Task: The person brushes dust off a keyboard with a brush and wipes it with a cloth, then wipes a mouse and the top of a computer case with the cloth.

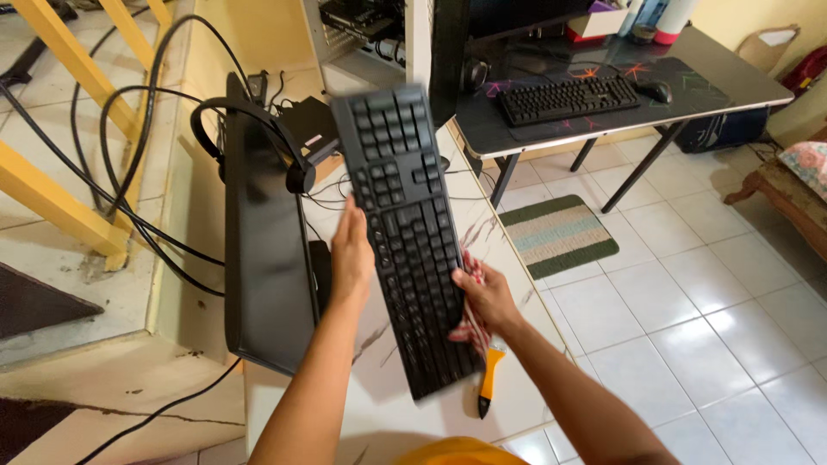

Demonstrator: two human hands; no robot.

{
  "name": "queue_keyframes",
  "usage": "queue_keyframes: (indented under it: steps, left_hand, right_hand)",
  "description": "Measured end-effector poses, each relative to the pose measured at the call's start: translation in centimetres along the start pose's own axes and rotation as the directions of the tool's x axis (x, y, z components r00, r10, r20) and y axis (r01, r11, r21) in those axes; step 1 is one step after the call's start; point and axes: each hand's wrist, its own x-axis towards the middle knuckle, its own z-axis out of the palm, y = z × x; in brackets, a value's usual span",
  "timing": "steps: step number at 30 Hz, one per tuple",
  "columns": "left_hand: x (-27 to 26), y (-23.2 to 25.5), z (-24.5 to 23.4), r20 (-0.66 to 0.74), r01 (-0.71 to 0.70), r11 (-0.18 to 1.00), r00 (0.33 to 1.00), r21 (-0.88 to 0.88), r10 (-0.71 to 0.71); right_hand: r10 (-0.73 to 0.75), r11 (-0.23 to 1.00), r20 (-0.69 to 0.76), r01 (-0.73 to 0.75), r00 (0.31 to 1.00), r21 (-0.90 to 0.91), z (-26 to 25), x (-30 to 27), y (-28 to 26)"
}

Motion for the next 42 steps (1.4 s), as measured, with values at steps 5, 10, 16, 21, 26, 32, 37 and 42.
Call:
queue_keyframes:
  steps: [5, 10, 16, 21, 26, 32, 37, 42]
  left_hand:
    - [2.5, -11.7, -0.5, -0.058, 0.078, 0.869, 0.997, 0.488, -0.056]
    - [2.9, -22.4, -1.9, -0.117, 0.073, 0.801, 0.993, 0.595, -0.004]
    - [-0.7, -25.6, -3.3, -0.092, 0.113, 0.692, 0.994, 0.713, -0.067]
    - [-3.3, -24.2, -3.6, 0.003, 0.088, 0.545, 0.986, 0.834, -0.164]
    - [-5.5, -23.1, -3.8, 0.16, -0.144, 0.379, 0.987, 0.914, -0.009]
    - [-12.8, -20.5, -3.9, 0.087, -0.019, 0.604, 0.993, 0.797, -0.083]
    - [-16.1, -23.1, -3.3, 0.032, 0.101, 0.633, 0.98, 0.768, -0.196]
    - [-17.1, -25.9, -3.7, 0.052, 0.075, 0.67, 0.985, 0.739, -0.167]
  right_hand:
    - [0.062, 0.997, -0.145, -0.056, 0.987, 0.044, -1.8, 1.3, 5.8]
    - [0.156, 0.981, -0.242, -0.179, 0.958, -0.072, -3.0, 3.0, 10.4]
    - [0.299, 0.949, -0.276, -0.315, 0.914, -0.017, -3.6, 3.0, 12.8]
    - [0.326, 0.932, -0.251, -0.355, 0.911, -0.075, -4.0, 2.9, 13.1]
    - [0.347, 0.898, -0.268, -0.4, 0.899, -0.181, -4.8, 3.1, 13.6]
    - [0.262, 0.922, -0.211, -0.309, 0.942, -0.234, -6.4, 5.3, 17.0]
    - [0.01, 0.75, -0.303, -0.208, 0.953, -0.628, -6.2, 5.4, 17.1]
    - [-0.177, 0.707, -0.389, -0.158, 0.904, -0.69, -3.8, 3.3, 15.7]
